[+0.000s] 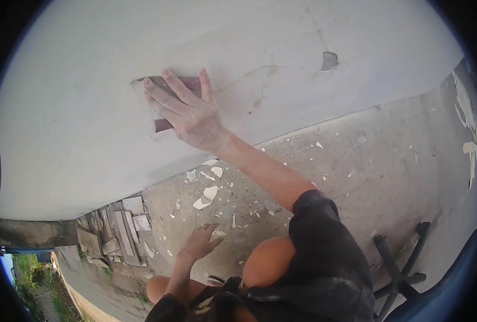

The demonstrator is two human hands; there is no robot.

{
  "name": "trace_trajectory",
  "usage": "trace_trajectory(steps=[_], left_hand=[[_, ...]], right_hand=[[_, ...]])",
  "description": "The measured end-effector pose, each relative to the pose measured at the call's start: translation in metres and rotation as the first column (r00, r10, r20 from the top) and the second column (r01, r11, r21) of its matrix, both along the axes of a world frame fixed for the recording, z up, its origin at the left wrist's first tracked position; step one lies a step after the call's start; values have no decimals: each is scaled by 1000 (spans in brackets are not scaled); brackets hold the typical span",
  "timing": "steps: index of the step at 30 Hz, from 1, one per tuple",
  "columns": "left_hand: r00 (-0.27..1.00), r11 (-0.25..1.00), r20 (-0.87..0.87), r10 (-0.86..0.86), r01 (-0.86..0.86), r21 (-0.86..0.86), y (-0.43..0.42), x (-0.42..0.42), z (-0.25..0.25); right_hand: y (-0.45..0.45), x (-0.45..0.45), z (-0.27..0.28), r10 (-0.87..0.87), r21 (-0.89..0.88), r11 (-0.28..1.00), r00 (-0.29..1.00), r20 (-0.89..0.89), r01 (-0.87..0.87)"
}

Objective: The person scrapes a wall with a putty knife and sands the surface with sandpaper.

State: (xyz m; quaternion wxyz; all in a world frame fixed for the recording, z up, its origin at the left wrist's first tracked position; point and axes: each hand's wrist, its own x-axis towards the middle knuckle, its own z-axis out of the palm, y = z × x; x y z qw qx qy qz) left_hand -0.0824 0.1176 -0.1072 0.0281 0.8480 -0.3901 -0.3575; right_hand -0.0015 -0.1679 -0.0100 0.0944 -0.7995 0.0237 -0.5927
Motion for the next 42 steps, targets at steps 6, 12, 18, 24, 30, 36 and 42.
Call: trace_trajectory(steps=[6,12,18,24,30,36,42], left_hand=[[995,995,36,96,-95,-18,12,6,17],[999,997,14,30,-31,65,4,4,8],[996,996,11,91,-91,-20,8,12,-4],[998,993,56,32,-38,111,6,8,0],[1000,999,-24,16,-17,-42,5,7,-16],[993,997,100,65,-68,32,15,6,6],[999,997,-28,16,-14,75,4,9,-13]], right_hand=[[-104,-46,4,-418,189,905,883,214,382],[-92,-36,15,-358,329,907,891,279,262],[-73,-34,8,-212,-249,944,976,48,217],[-146,-70,20,-518,426,821,810,276,380],[-33,-12,12,-84,-226,970,995,45,92],[-166,-86,32,-626,393,760,745,230,517],[-86,-42,12,-203,-19,978,966,156,209]])
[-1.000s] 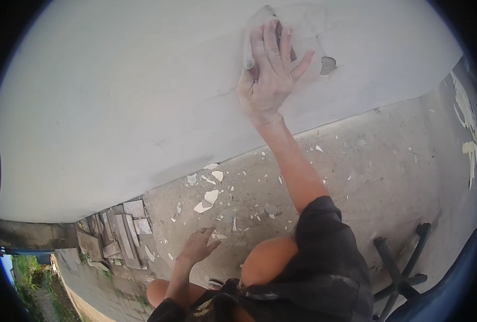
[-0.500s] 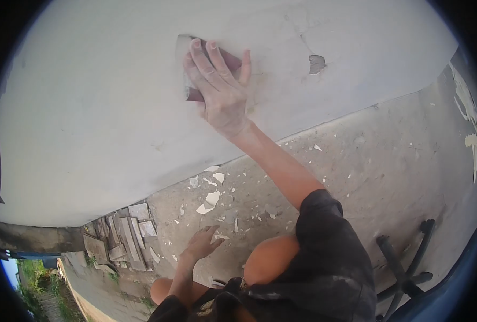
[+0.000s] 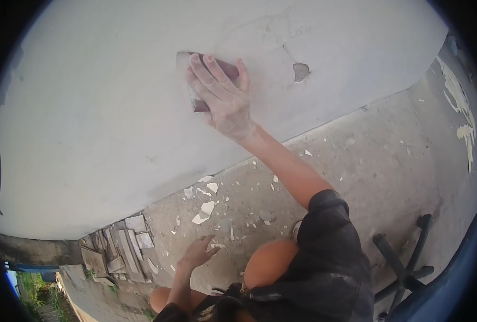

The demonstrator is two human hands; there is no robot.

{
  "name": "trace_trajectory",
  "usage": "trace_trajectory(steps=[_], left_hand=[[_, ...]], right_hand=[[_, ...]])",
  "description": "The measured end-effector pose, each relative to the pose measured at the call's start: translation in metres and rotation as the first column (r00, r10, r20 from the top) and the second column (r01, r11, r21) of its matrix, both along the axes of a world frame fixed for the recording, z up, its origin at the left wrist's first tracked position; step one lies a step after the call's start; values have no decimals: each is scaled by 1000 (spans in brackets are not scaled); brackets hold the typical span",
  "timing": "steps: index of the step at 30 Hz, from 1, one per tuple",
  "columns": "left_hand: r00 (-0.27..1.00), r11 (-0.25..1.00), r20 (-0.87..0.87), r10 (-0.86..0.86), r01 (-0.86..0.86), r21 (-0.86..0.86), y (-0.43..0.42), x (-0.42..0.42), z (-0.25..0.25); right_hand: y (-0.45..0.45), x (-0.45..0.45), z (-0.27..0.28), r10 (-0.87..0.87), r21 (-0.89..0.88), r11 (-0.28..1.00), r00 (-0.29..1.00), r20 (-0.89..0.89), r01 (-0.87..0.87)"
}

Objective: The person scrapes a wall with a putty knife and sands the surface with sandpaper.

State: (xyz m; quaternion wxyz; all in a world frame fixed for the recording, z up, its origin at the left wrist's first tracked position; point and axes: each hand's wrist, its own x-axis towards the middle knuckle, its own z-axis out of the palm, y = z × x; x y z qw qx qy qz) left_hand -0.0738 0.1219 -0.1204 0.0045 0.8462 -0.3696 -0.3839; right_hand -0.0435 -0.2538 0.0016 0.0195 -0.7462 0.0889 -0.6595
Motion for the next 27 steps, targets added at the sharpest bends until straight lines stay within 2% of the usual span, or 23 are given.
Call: trace_trajectory(steps=[1,4,6,8,11,12,14,15,16,19,21,23,26,27], left_hand=[[1000,1000,9,3,-3,-9,-1,1,0],[998,999,57,23,-21,-34,1,7,4],[995,998,87,43,-39,-56,3,6,12],[996,999,82,29,-27,-32,6,5,6],[1000,1000,27,-6,6,-12,1,4,-4],[1000,1000,6,-12,12,-9,-2,4,-8],[1000,1000,0,-3,3,-19,-6,7,-14],[1000,1000,-6,2,-3,-26,-9,7,-14],[1000,999,7,10,-10,-34,-8,8,-11],[997,998,66,37,-33,-53,0,10,3],[992,997,114,46,-39,-65,4,8,12],[993,998,108,41,-35,-54,6,6,12],[999,1000,50,18,-18,-11,6,2,3],[999,1000,28,19,-19,6,5,4,-1]], right_hand=[[15,3,-9,79,-187,975,971,-225,-122],[-28,-12,-3,-49,-360,933,987,-151,-9],[-68,-43,20,-158,-118,981,987,-28,154],[-121,-52,26,-321,189,940,920,223,283],[-93,-29,35,-280,346,926,891,358,153],[-60,-19,35,-225,274,951,926,303,141],[7,0,13,72,83,994,997,17,-73],[15,4,4,104,-79,991,991,-88,-111],[20,6,-4,119,-230,959,973,-197,-163],[-33,-22,5,-71,-269,963,989,-131,34],[-90,-47,21,-347,-10,937,934,85,349],[-120,-65,35,-286,415,898,912,294,148],[-81,-26,28,-323,320,921,891,319,220],[-41,-13,26,-131,227,971,964,233,77]])
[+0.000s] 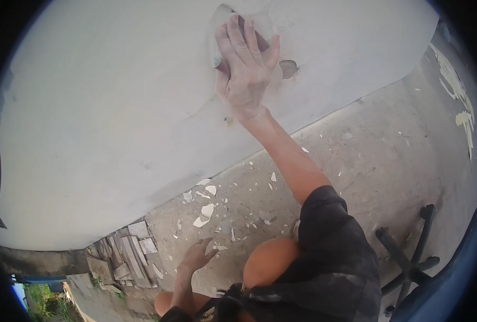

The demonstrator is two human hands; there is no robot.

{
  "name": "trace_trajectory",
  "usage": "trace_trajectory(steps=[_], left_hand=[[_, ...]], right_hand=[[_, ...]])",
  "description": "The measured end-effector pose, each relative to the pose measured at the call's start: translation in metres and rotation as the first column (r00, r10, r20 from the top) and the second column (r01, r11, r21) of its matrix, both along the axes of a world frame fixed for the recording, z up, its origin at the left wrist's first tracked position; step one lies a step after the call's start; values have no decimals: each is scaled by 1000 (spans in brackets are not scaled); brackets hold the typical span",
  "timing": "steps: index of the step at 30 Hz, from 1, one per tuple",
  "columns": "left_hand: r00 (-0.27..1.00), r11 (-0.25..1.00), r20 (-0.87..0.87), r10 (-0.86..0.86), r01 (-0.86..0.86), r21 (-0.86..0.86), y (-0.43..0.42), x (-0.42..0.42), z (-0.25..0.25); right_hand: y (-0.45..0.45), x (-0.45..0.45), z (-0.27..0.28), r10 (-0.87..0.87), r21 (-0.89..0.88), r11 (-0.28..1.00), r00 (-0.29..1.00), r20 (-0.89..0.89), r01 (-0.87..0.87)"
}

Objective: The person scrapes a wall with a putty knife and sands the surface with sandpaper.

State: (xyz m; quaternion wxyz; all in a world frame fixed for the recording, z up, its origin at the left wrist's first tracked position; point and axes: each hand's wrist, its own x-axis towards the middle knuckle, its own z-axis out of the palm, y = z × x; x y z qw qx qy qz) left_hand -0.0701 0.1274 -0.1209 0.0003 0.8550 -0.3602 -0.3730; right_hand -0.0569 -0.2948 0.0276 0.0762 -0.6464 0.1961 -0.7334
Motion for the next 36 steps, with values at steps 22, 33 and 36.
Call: trace_trajectory(steps=[22,33,36], left_hand=[[994,998,105,18,-12,-59,-1,6,12],[1000,999,14,18,-17,-50,-16,4,9],[992,1000,129,4,-3,-2,-4,6,12]], right_hand=[[-28,-24,-32,-21,-348,931,936,-350,-110],[13,-4,-104,-19,-483,831,852,-522,-277],[-44,-38,-77,-146,-432,902,920,-365,-28]])
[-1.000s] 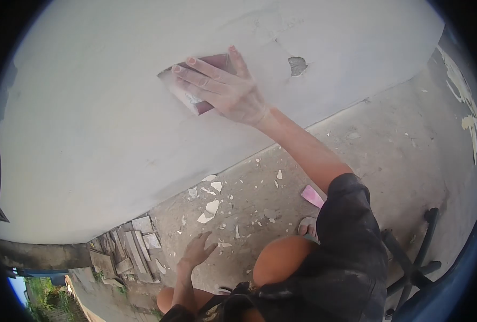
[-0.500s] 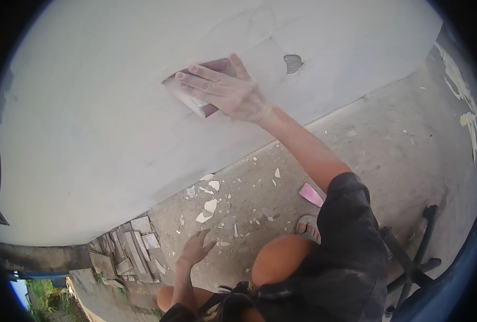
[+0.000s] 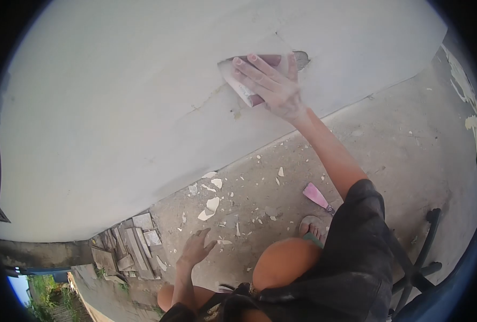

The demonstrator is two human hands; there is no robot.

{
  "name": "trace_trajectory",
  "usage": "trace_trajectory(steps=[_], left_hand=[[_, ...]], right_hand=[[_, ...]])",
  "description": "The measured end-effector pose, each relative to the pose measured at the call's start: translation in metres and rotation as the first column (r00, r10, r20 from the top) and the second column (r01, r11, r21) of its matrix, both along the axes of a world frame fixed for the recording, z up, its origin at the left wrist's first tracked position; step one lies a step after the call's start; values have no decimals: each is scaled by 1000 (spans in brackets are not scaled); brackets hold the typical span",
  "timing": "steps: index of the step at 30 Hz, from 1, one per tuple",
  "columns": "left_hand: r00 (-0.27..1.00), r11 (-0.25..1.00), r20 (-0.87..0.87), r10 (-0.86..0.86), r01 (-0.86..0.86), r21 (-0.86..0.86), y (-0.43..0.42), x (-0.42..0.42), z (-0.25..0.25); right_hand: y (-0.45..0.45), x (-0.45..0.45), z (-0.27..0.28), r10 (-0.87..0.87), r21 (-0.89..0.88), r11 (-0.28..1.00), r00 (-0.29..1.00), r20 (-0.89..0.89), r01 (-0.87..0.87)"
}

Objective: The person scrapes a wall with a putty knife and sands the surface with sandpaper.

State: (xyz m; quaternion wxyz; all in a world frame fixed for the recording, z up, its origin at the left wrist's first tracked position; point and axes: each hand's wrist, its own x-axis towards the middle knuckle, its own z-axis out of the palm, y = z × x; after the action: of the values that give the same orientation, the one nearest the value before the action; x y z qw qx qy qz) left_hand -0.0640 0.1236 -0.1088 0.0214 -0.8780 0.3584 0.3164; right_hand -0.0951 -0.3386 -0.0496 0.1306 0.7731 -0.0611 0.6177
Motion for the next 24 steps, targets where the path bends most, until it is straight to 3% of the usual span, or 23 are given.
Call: trace_trajectory(steps=[1,3,6,8,9,12,14,16,19,21,23,24], left_hand=[[1000,1000,-12,5,-5,-20,4,-3,-1],[999,997,-31,9,-12,-70,8,-4,-4],[994,999,-110,26,-22,30,-4,-7,-3],[995,998,-101,-12,6,-59,-6,-3,-14],[995,995,-99,-32,22,-100,-5,-2,-17],[997,992,-72,-4,-5,-123,-6,3,-7],[999,997,-29,20,-22,-78,3,1,4],[999,998,-19,33,-34,-45,8,0,7],[997,1000,-66,28,-29,-11,6,-4,5],[993,999,-112,31,-32,-7,-1,-3,1],[994,998,-112,16,-22,-54,-6,-2,-1],[994,997,-112,10,-18,-74,-6,-1,-2]], right_hand=[[-15,-13,17,-114,209,974,988,108,90],[-42,-14,35,-245,620,776,850,467,-117],[12,30,28,-138,561,796,834,534,-227],[84,57,-12,129,438,855,933,337,-277],[110,61,-43,277,378,880,957,86,-289],[85,60,-57,156,-166,971,984,-90,-169],[62,33,-31,112,154,982,994,-15,-108],[9,24,-6,-133,469,881,925,355,-53],[28,41,9,-179,588,783,832,525,-202],[84,72,-31,33,495,827,902,431,-267],[128,86,-78,190,332,919,976,104,-214],[123,82,-76,161,223,961,986,32,-164]])
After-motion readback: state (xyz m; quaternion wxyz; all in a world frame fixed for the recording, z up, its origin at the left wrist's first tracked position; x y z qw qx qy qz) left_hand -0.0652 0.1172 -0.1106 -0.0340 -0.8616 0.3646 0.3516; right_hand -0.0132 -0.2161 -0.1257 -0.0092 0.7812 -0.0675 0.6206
